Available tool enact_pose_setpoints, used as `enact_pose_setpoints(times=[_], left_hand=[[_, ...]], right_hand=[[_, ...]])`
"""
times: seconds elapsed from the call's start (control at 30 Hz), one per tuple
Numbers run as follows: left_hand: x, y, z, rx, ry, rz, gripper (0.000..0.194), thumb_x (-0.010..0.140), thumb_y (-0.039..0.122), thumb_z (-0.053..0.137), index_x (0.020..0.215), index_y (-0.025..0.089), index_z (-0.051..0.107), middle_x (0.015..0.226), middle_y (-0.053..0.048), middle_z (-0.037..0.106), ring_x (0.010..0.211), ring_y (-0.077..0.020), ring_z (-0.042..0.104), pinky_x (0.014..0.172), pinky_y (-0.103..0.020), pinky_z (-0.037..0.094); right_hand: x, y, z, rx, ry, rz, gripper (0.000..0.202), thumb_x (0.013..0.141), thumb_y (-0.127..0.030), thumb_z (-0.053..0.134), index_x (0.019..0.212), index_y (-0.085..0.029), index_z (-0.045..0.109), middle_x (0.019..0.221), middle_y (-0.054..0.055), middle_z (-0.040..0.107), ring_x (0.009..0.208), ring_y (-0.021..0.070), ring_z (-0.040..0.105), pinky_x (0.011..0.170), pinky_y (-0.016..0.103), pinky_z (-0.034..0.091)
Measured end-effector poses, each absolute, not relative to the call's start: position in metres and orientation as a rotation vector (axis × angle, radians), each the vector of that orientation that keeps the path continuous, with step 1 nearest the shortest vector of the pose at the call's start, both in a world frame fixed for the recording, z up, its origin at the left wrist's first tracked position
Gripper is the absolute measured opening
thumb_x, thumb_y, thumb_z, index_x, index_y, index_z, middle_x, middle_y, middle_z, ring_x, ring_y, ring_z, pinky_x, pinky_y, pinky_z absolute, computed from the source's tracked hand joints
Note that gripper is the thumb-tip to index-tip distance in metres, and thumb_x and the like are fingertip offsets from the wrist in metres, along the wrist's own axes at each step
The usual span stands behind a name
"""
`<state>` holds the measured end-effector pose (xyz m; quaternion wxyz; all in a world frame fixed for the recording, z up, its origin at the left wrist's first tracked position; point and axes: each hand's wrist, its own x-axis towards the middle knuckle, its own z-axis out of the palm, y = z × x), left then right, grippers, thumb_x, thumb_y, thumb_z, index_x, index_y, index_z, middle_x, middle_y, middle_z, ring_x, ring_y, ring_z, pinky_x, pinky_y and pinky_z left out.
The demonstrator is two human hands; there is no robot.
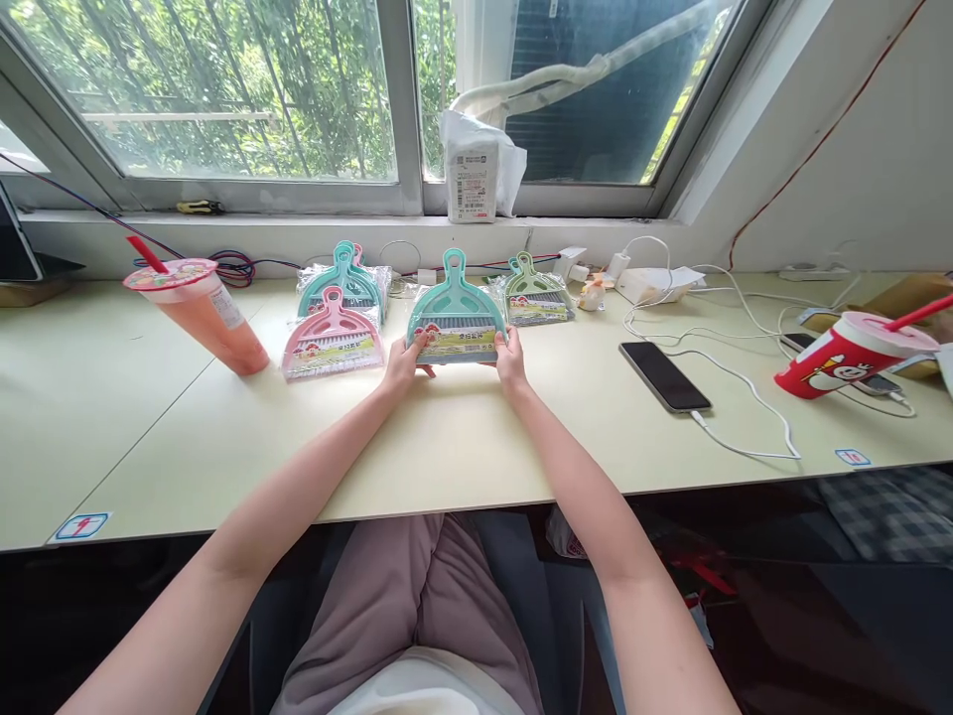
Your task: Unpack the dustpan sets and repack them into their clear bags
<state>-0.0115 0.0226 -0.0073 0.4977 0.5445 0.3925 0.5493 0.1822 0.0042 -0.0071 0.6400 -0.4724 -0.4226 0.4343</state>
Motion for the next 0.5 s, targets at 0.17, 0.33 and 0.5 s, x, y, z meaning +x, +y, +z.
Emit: enact_pose_setpoints(times=[0.17, 0.33, 0.5], left_hand=[[-0.005, 0.018, -0.007, 1.257, 0.998, 1.299, 0.051, 0.079, 0.059, 0.064, 0.097, 0.012, 0.06, 0.093, -0.012, 0.07, 0.066, -0.0194, 0.07, 0.051, -0.028, 0.057], [-0.007, 0.007, 0.005, 1.305, 0.864, 1.166, 0.06, 0.082, 0.065, 0.056, 0.122, 0.021, 0.05, 0.116, -0.012, 0.067, 0.065, -0.0196, 0.072, 0.052, -0.029, 0.058], [-0.009, 0.004, 0.007, 1.366, 0.926, 1.163, 0.065, 0.069, 0.054, 0.076, 0.116, 0.018, 0.052, 0.109, -0.013, 0.07, 0.065, -0.0191, 0.072, 0.055, -0.028, 0.058]], right_hand=[[0.186, 0.007, -0.01, -1.14, -0.953, 0.897, 0.025, 0.081, -0.047, 0.059, 0.088, -0.025, 0.048, 0.089, 0.0, 0.06, 0.085, 0.0156, 0.062, 0.071, 0.03, 0.058], [0.188, 0.009, -0.011, -1.148, -0.937, 0.881, 0.025, 0.082, -0.047, 0.057, 0.089, -0.025, 0.047, 0.09, -0.001, 0.06, 0.082, 0.0139, 0.061, 0.069, 0.028, 0.058], [0.187, 0.008, -0.012, -1.186, -0.947, 0.866, 0.023, 0.084, -0.046, 0.056, 0.089, -0.025, 0.049, 0.088, -0.001, 0.059, 0.081, 0.0132, 0.06, 0.066, 0.025, 0.059]])
